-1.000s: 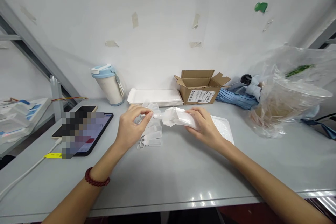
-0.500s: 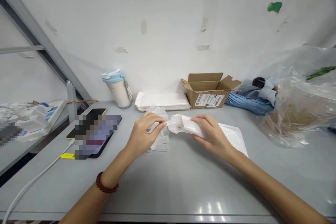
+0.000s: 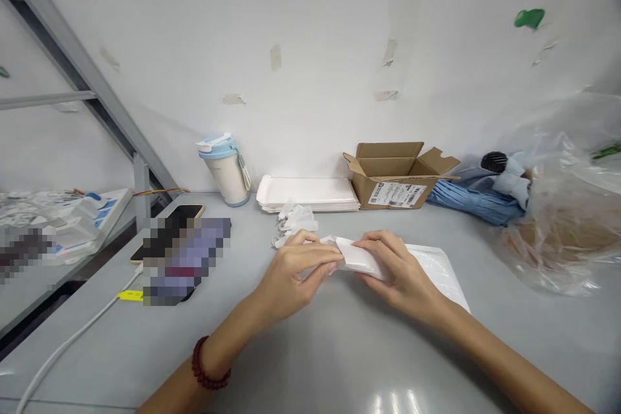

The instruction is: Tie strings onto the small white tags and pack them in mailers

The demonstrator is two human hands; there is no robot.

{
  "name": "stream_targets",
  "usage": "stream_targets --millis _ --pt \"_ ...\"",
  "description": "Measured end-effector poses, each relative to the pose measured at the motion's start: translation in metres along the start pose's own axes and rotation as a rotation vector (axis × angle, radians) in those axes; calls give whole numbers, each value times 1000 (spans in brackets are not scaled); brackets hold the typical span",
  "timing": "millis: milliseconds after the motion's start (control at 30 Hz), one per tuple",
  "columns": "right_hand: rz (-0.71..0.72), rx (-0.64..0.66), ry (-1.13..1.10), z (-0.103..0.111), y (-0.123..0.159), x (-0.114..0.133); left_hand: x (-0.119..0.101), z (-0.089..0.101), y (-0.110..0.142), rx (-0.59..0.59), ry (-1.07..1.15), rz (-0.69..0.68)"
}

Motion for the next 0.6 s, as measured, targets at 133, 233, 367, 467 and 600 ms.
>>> stream_targets --millis 133,233,367,467,600 --pt "-21 -53 64 8 0 -10 54 30 4 -183 -129 369" --pt "-46 -101 84 13 0 -22 107 42 14 -188 -290 608" --pt "-70 -125 89 16 0 -32 152 30 20 -46 -347 640" --pt "-82 -125 90 17 -1 -33 162 17 22 38 -330 623" --pt "-95 -114 81 18 -3 -33 159 10 19 47 -355 618"
Point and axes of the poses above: each hand's wrist, its own y-axis away from the middle knuckle, its own z-axis out of the back of the hand, x = y × z, the point moved 7 cm from there along -y, towards the middle knuckle, and after that the axes turned 15 degrees about -y, right-handed, at the moved point
